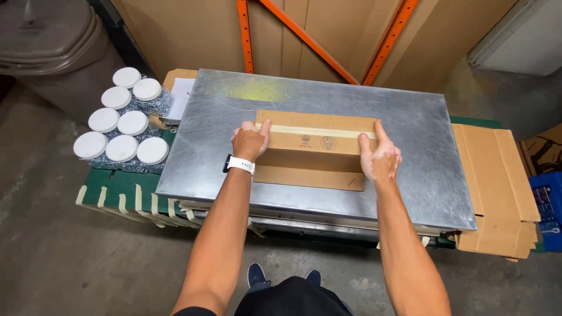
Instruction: The person assembles several cardboard boxes, fills them with packets of metal fasteners, and seals them using tape.
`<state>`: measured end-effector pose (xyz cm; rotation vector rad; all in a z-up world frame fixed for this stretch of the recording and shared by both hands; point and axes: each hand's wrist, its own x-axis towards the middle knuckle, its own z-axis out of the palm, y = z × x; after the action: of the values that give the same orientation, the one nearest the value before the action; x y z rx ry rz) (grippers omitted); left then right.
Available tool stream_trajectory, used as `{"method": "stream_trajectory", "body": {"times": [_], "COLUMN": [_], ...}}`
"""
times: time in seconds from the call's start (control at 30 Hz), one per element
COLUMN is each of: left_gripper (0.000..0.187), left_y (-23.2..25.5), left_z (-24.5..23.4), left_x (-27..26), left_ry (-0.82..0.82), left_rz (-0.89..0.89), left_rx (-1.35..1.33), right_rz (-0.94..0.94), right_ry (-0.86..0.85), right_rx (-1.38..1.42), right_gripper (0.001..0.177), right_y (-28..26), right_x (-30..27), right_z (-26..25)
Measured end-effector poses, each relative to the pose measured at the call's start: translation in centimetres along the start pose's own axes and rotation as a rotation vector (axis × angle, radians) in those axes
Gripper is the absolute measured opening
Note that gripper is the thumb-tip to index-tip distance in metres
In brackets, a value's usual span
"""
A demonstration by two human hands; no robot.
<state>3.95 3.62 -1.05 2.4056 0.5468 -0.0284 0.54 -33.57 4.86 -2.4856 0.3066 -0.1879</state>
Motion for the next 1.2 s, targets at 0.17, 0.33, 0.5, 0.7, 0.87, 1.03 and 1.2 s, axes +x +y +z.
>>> {"method": "stream_trajectory", "body": {"times": [0.17, 0.33, 0.5, 0.7, 0.87, 1.03, 1.2], "left_gripper": [0.094, 0.119, 0.118, 0.102, 0.084, 0.057, 0.063], "left_y": [-0.5, 4.3, 5.0, 5.8, 5.2, -2.7, -12.1], "left_z": [-1.3, -7.5, -8.8, -12.1, -13.5, -16.4, -12.4], "left_x": [0.6, -5.5, -6.7, -8.3, -8.3, -7.7, -5.5], "left_ry": [-0.194, -0.325, -0.412, -0.450, -0.218, 0.197, 0.429], "left_rz": [-0.006, -0.044, -0.063, -0.040, 0.117, 0.356, 0.235], "left_rx": [-0.005, -0.081, -0.171, -0.296, -0.595, -0.899, -1.031], "right_rz": [0.107, 0.177, 0.152, 0.118, -0.064, -0.459, -0.224], "right_ry": [-0.230, -0.314, -0.314, -0.416, -0.327, -0.227, 0.034], "right_rx": [-0.213, -0.144, -0.031, 0.050, 0.225, 0.550, 0.861], "right_gripper": [0.130, 0.133, 0.102, 0.084, 0.061, 0.034, 0.038], "right_y": [-1.9, -5.9, -1.3, -1.9, -8.4, -4.1, -5.4], "right_x": [3.1, 0.7, 2.3, 3.9, -2.1, -0.5, -7.0], "right_z": [-1.5, -3.7, -2.7, -3.2, -9.6, 0.6, 12.0]}}
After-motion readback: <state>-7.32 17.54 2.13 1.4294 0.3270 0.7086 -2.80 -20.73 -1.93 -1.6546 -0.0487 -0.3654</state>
